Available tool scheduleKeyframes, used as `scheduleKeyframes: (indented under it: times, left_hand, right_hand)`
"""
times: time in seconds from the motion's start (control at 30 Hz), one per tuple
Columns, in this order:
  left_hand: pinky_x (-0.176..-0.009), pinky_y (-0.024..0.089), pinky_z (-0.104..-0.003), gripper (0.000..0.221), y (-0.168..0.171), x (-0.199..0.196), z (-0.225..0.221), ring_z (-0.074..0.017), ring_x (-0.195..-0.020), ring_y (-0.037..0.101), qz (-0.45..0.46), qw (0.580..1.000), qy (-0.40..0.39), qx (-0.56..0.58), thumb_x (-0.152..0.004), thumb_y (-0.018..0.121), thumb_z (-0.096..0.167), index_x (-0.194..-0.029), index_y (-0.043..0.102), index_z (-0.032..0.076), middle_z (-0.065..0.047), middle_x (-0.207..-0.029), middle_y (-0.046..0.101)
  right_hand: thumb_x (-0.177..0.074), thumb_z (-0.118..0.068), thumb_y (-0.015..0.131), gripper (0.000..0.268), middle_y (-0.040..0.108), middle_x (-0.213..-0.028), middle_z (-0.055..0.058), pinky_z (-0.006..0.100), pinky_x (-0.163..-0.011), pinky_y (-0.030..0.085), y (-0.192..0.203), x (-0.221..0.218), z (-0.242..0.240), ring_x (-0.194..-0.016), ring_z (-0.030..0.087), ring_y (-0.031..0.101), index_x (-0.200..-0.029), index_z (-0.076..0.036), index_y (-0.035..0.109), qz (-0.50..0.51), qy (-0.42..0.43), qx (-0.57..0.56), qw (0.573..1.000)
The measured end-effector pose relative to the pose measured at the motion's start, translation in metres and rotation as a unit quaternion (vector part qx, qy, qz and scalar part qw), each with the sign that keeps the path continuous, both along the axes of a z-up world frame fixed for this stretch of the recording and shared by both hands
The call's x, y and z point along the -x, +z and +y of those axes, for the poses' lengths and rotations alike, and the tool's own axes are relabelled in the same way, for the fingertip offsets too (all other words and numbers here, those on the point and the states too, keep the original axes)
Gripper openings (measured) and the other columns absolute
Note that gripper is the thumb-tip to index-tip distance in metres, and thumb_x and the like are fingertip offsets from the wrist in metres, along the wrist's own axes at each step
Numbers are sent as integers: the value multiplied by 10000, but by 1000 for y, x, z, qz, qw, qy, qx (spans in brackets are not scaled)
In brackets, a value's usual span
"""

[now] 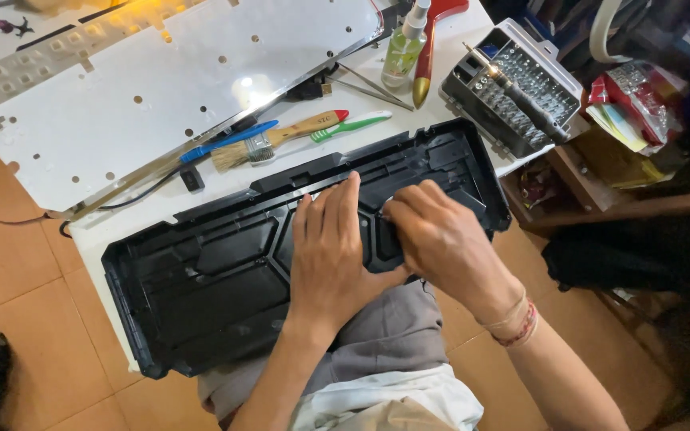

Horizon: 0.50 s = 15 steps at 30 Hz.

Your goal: Cleaning the internal plastic frame of a disassembled keyboard using a cleaning solution and a tissue.

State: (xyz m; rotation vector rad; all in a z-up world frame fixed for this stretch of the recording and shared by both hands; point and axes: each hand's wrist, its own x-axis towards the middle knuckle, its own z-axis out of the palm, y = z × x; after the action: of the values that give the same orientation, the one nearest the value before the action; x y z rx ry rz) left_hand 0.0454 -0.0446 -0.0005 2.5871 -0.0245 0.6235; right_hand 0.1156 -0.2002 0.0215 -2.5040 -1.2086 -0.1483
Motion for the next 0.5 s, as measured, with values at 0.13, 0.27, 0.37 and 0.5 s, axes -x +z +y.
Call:
scheduleKeyframes:
  times: [0.13, 0.27, 0.37, 0.5]
  left_hand:
    - [-1185, 324, -524, 1247, 1, 0, 5, -340, -1262, 562, 5, 1000, 0, 17, -521, 913, 561, -1516, 439, -22, -186, -1343, 614]
    - [-1201, 274, -562, 1240, 1, 1, 5, -380, -1295, 533, 37, 998, -14, 41, -538, 926, 558, -1521, 435, -17, -217, -1352, 607]
    - [-1203, 266, -570, 1232, -2, 1, 0, -361, -1326, 510, 38, 999, -6, 2, -528, 906, 597, -1510, 456, 5, -191, -1394, 570]
    - [-1208, 239, -593, 1185, -7, -1, -5, -365, -1349, 492, 31, 999, -5, -17, -563, 849, 658, -1495, 487, 21, -190, -1436, 529]
  right_hand:
    - [-867, 8, 540, 231, 678, -980, 161, 361, -714, 538, 10, -7, -4, -906, 337, 619, -1015, -10, 717, 17, 32, 0, 999]
    - [-824, 21, 584, 261, 691, -1001, 123, 340, -759, 524, 1, -31, -47, -973, 303, 613, -1027, -52, 730, -73, -23, 100, 992]
    - [-821, 39, 629, 240, 711, -965, 111, 341, -765, 531, 16, -36, -53, -957, 295, 628, -1003, -58, 749, -56, -57, 71, 994]
    - [-979, 32, 743, 154, 727, -1034, 84, 361, -822, 547, 26, -43, -74, -961, 296, 654, -1077, -80, 781, -62, -140, -81, 985]
